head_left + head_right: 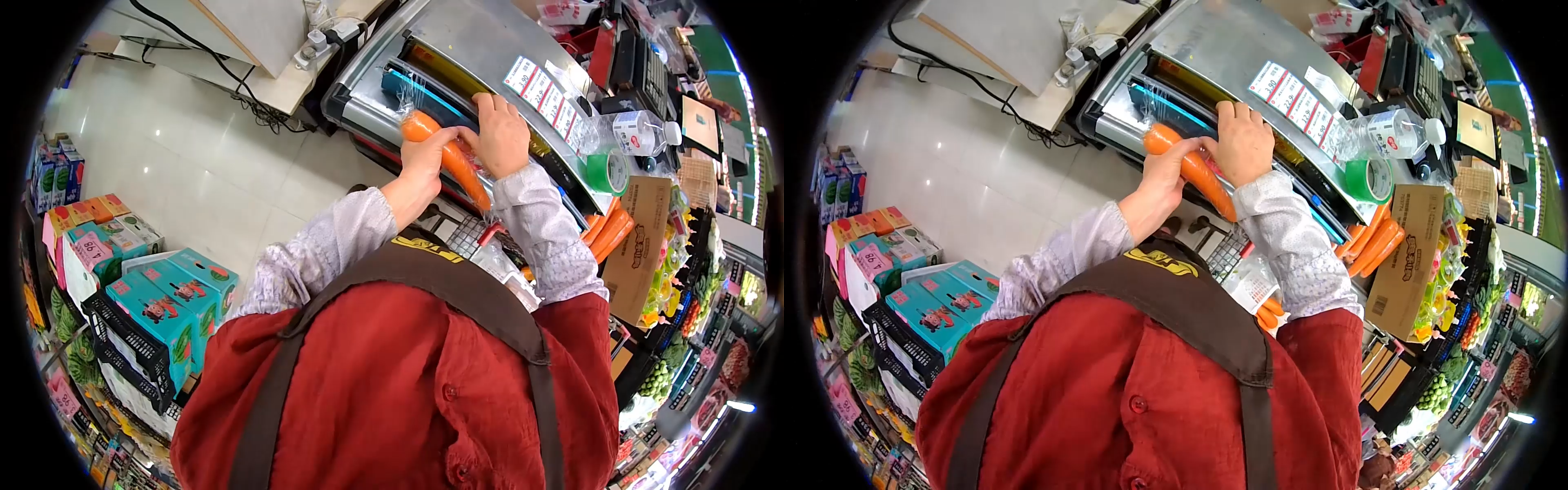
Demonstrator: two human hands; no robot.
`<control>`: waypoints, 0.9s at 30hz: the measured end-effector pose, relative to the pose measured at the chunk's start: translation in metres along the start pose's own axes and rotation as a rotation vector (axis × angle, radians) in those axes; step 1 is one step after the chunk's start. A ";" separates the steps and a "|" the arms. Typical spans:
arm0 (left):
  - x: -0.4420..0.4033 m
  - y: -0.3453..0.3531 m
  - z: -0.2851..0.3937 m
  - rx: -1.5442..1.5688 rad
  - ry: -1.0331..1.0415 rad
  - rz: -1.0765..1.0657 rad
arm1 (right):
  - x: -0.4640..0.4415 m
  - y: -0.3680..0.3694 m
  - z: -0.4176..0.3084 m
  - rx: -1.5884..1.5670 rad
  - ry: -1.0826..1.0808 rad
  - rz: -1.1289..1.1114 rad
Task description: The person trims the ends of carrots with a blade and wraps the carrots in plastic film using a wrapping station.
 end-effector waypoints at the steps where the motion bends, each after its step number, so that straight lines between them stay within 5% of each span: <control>1: 0.001 0.001 -0.001 -0.030 -0.002 0.014 | 0.000 0.000 -0.001 0.006 -0.003 -0.001; 8: 0.006 0.004 0.000 0.004 -0.001 -0.046 | -0.004 0.003 -0.004 0.162 -0.061 0.032; 14: 0.029 0.015 0.020 0.106 0.013 -0.395 | -0.008 0.017 -0.001 0.259 -0.116 0.050; 16: 0.045 0.007 0.028 0.192 -0.045 -0.375 | -0.007 0.016 0.004 -0.016 -0.185 0.061; 27: 0.041 -0.017 0.000 0.080 -0.149 -0.146 | -0.005 0.024 0.009 -0.068 -0.200 0.100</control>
Point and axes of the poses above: each hand's wrist, its own x-axis away from the middle knuckle, its own y-axis out of the palm, z = x × y, the point moved 4 cm from there along -x, towards the middle knuckle, and after that the axes turned 11 degrees about y, right-handed, at the moved point
